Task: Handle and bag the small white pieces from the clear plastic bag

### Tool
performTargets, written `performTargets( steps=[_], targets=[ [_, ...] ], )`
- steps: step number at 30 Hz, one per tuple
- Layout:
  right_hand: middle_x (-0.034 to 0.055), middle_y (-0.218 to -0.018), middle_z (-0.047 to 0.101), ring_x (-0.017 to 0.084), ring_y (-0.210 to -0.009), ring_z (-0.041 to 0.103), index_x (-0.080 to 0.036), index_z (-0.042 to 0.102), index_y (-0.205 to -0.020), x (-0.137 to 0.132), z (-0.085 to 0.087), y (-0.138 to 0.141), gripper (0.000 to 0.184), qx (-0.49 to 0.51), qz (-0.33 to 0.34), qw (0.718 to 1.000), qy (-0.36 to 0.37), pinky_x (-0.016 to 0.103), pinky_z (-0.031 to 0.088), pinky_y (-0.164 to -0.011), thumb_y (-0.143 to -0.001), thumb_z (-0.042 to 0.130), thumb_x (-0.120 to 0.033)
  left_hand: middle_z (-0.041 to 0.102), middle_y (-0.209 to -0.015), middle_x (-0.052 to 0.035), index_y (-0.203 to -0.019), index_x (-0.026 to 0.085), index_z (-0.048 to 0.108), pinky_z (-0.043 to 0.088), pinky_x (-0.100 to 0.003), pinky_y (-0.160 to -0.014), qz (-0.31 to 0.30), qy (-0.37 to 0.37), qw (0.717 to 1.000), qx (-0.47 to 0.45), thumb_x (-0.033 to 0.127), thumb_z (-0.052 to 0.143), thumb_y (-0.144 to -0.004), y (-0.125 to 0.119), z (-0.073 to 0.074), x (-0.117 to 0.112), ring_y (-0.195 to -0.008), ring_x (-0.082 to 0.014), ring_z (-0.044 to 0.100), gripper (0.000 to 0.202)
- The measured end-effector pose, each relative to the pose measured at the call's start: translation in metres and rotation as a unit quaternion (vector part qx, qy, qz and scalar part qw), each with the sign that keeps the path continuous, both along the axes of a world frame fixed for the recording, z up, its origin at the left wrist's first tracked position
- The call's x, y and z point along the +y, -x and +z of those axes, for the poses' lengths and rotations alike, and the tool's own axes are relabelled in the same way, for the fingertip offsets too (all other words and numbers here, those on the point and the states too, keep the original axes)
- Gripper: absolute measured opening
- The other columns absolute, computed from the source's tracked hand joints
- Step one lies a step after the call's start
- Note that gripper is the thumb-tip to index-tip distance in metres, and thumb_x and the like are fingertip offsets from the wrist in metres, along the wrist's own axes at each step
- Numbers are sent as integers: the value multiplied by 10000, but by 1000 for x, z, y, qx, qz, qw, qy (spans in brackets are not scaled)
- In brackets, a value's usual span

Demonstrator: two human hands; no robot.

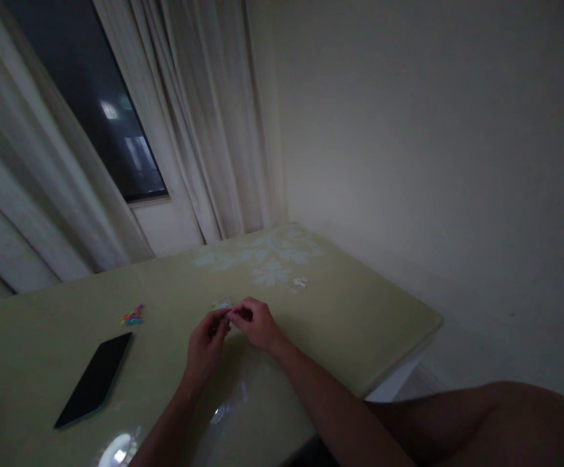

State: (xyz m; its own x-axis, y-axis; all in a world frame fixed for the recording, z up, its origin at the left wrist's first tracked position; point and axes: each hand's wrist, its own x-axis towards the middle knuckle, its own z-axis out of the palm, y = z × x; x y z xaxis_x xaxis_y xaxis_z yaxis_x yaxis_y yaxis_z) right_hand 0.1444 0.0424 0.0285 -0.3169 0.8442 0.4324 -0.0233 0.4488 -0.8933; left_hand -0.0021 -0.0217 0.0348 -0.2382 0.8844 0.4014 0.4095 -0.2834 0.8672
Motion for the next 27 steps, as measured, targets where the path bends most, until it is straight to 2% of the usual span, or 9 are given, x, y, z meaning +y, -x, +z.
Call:
performTargets(
  steps=[10, 21, 27],
  targets=[
    [-14, -750, 616, 124, -676, 517, -170, 748, -852, -4, 6, -2, 119, -12, -2, 1000, 7, 241, 417, -646, -878, 750, -286, 797, -967, -75, -1084, 195, 744, 601, -355, -766, 0, 0, 1000, -7, 530, 681, -907, 0, -3, 1, -806, -222, 726, 385],
    [-13, -753, 625, 125, -673, 524, -175, 748, -858, -2, 4, -2, 112, -18, 0, 1000, 6, 239, 419, -644, -878, 755, -286, 799, -980, -75, -1103, 201, 738, 596, -353, -753, 2, 7, 1000, 5, 547, 670, -916, 1, -5, 0, -793, -221, 730, 399],
    [-11, -759, 622, 123, -679, 530, -169, 742, -846, -3, 4, -2, 112, -15, -4, 1000, 1, 240, 415, -646, -872, 758, -277, 798, -1030, -88, -1109, 198, 728, 614, -381, -800, -3, 9, 1000, 5, 543, 652, -932, 2, -8, 1, -864, -238, 748, 395]
  ],
)
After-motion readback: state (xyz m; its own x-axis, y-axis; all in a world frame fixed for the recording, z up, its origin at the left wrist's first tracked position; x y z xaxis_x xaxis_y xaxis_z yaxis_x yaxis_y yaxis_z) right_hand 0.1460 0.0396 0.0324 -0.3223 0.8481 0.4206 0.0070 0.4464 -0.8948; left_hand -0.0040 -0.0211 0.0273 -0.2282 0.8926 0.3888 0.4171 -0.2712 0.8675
